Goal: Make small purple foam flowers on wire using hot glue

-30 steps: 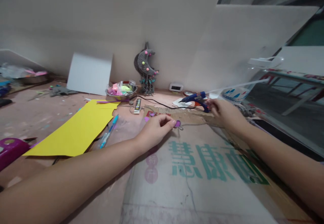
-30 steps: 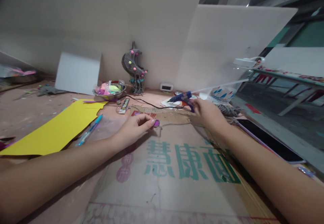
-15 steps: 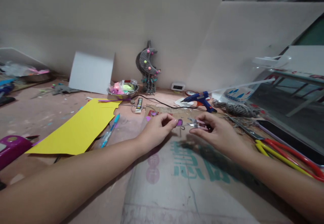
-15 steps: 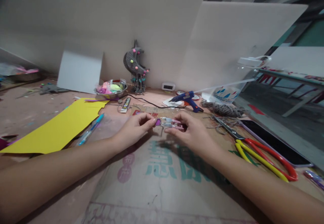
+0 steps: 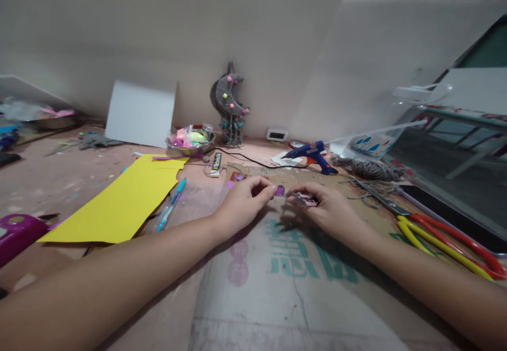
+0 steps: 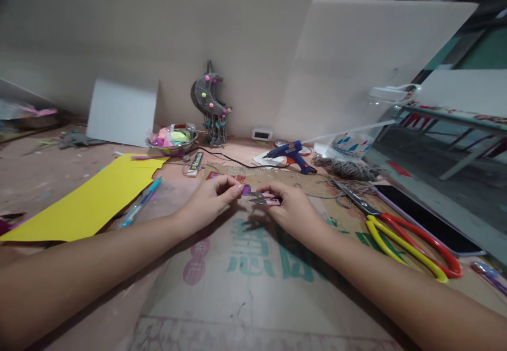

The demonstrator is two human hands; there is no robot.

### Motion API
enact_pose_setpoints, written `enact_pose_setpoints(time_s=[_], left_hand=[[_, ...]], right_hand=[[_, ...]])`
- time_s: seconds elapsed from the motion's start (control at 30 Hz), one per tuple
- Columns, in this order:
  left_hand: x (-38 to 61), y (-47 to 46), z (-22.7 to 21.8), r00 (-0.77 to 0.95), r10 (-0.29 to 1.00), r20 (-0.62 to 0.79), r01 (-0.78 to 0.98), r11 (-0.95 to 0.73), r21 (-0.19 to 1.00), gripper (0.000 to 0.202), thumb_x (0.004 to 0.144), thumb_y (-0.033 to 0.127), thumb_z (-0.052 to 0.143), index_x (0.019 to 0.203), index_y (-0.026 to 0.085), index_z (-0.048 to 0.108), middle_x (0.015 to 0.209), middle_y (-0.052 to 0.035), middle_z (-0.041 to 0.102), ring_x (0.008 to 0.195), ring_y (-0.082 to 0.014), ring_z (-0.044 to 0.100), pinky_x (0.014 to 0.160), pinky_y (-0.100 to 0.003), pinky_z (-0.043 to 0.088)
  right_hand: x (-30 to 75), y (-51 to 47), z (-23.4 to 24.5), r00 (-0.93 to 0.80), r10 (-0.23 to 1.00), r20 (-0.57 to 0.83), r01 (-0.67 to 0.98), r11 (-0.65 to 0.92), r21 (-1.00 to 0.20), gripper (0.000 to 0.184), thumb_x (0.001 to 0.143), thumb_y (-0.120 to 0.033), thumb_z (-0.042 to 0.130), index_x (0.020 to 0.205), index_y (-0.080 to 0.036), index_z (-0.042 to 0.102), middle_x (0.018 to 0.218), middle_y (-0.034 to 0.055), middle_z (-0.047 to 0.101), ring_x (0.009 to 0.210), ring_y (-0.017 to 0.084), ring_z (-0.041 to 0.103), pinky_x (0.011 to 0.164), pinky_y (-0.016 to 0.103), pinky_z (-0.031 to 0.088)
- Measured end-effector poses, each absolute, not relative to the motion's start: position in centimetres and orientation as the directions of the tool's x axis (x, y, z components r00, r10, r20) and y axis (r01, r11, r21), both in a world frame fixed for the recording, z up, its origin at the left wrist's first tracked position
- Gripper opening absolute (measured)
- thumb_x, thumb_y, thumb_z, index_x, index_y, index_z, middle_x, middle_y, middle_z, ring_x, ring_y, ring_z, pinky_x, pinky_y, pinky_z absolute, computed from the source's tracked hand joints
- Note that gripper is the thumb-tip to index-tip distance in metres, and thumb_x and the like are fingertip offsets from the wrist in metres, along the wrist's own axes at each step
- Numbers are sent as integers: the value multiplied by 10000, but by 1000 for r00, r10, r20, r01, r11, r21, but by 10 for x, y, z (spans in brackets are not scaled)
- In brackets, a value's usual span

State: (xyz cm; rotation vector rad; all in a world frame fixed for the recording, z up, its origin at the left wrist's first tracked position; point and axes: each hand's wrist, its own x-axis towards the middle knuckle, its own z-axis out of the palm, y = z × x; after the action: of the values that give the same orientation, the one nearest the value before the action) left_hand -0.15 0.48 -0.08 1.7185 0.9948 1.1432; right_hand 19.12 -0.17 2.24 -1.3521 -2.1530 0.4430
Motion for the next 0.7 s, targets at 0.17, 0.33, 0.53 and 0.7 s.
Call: enact_pose_setpoints(time_s=[0.17,0.33,0.53,0.7], left_hand=[[-1,6,-3,274,915,295,146,-342,928,255,842,388,503,821,151,595,763,-16,616,726,-136,581,658,-235,431],[1,7,-6,323,925,199,9,-214,977,272,834,412,515,860,144,557,767,-30,628,654,-128,627,635,-248,485],[3,8,-2,408,905,123,-140,-71,988,278,816,420,543,852,148,497,822,-61,666,527,-94,613,536,-221,483],[1,8,3,439,896,67,-233,41,972,306,799,447,559,825,161,454,724,-27,661,496,-87,606,457,-170,403]], right_hand=[[194,1,20,-424,886,187,683,449,-576,336,758,-261,583,1083,-188,629,798,24,704,625,156,619,555,245,461],[187,-11,15,-527,821,220,696,565,-442,178,787,-163,499,845,-207,662,788,22,697,684,153,624,620,237,432],[180,-18,15,-666,717,207,710,694,-119,153,808,-160,471,813,-184,622,681,49,651,597,157,574,561,252,344],[182,-17,14,-641,750,165,730,662,-170,148,837,-204,457,891,-183,594,763,61,662,660,165,599,594,253,374]])
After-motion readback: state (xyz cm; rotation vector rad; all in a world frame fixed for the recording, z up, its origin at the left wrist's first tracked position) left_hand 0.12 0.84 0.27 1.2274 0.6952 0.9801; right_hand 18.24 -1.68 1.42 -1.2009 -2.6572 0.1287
